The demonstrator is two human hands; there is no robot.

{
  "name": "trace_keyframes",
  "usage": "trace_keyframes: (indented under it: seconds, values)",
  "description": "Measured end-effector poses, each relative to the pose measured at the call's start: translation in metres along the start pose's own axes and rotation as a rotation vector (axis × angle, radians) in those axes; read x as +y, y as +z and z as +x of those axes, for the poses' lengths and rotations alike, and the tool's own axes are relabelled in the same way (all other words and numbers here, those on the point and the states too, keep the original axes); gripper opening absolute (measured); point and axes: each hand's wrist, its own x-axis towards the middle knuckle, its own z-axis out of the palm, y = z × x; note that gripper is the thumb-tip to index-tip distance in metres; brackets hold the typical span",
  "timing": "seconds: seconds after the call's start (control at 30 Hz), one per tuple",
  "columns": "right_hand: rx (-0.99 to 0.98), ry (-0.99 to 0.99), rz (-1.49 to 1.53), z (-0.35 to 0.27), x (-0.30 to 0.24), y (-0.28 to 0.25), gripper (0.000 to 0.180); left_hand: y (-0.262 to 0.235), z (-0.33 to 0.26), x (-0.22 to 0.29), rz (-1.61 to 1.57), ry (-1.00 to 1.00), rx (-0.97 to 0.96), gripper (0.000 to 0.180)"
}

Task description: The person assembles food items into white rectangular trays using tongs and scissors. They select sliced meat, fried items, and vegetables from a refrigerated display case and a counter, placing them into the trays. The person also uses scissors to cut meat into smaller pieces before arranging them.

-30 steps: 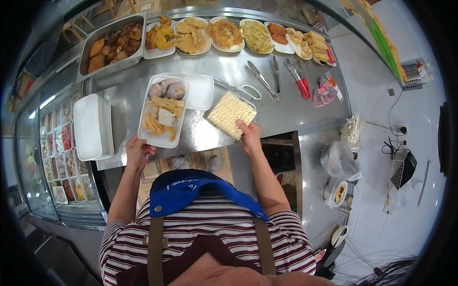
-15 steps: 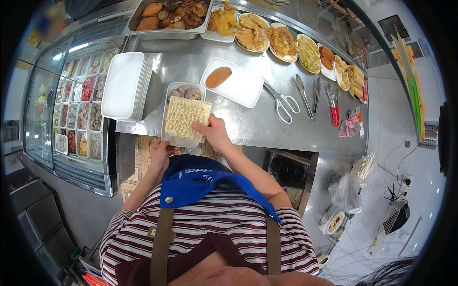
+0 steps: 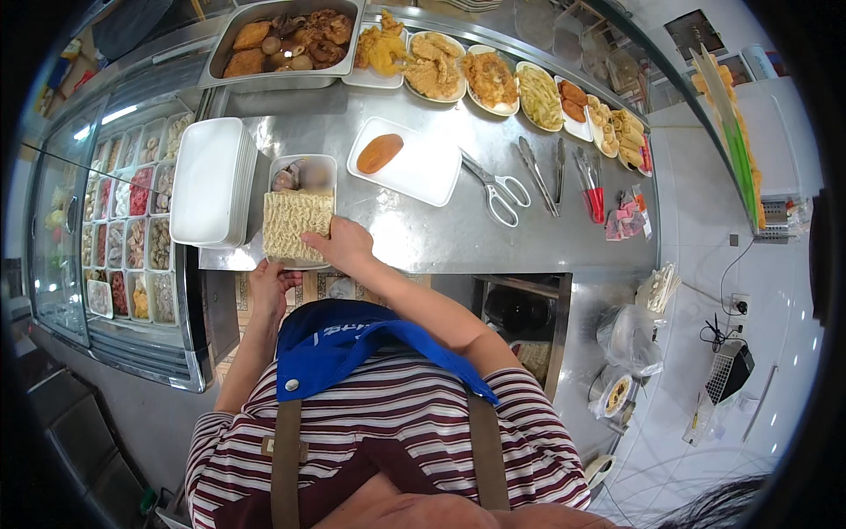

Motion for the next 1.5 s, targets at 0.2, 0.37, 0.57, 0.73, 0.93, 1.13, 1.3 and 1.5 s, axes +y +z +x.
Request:
trace_keyframes:
  seconds: [0.2, 0.37, 0.57, 0.73, 0.93, 1.13, 1.3, 1.5]
  values:
    - [0.07, 0.004, 0.212, 0.014, 0.015, 0.005, 0.053, 0.012, 0.017, 0.005, 0.008, -0.016, -0.052, 0.016]
    - [0.229, 0.057, 0.148, 0.017, 0.022, -0.009, 0.051, 0.025, 0.029, 0.008, -0.048, -0.006, -0.056, 0.016]
    - [1.09, 0.138, -0.172, 0.028, 0.116, -0.091, 0.042, 0.018, 0.024, 0.004, -0.1, 0.101, -0.059, 0.038]
    - [0.654, 0.543, -0.183, 0.049, 0.168, -0.13, 0.035, 0.024, 0.026, 0.003, -0.179, 0.084, -0.137, 0.048]
    - [0.543, 0.537, 0.412, 0.042, 0.167, -0.1, 0.029, 0.027, 0.014, 0.005, -0.247, 0.004, -0.121, 0.048]
    - [0.937, 0.131, -0.151, -0.015, 0.183, -0.142, 0.019, 0.034, 0.01, -0.004, -0.217, 0.03, -0.045, 0.051]
    - [0.778, -0.072, -0.464, -0.02, 0.279, -0.207, 0.023, 0.02, -0.002, -0.042, -0.101, 0.181, 0.12, 0.027]
    - [0.502, -0.224, -0.532, -0.004, 0.293, -0.233, 0.017, 0.202, -0.074, -0.073, 0.375, 0.241, -0.216, 0.013]
